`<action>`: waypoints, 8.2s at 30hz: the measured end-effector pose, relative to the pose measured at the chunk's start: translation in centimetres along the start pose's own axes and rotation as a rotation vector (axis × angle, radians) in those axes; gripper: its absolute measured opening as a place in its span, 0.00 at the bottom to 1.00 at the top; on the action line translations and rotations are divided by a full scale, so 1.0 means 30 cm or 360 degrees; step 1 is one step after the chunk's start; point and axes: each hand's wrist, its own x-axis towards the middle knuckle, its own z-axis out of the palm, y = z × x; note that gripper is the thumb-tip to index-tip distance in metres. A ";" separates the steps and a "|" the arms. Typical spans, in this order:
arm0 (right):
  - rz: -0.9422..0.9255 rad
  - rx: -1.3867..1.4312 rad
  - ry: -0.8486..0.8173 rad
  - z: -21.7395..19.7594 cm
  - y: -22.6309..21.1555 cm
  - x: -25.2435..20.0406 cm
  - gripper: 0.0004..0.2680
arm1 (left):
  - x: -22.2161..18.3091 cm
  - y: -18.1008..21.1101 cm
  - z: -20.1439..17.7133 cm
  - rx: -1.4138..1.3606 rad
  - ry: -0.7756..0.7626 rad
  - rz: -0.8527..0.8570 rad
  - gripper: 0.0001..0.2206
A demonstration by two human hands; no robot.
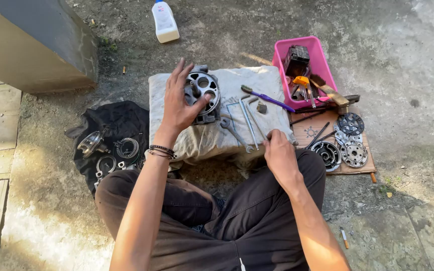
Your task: Disassembling and inspecting an engine component using various hand tools
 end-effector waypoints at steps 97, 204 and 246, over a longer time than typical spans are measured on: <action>0.0223 0.1149 0.0591 0.071 -0.098 -0.256 0.12 | 0.130 -0.044 0.029 0.0735 -0.0147 -0.1288 0.38; -0.0501 0.0374 -0.0046 -0.324 -0.503 -0.131 0.02 | 0.169 0.005 -0.164 0.0057 -0.0934 -0.0224 0.36; -0.0325 0.0486 -0.0055 -0.177 -0.466 -0.206 0.03 | 0.168 -0.003 -0.106 0.0162 -0.0810 -0.0275 0.34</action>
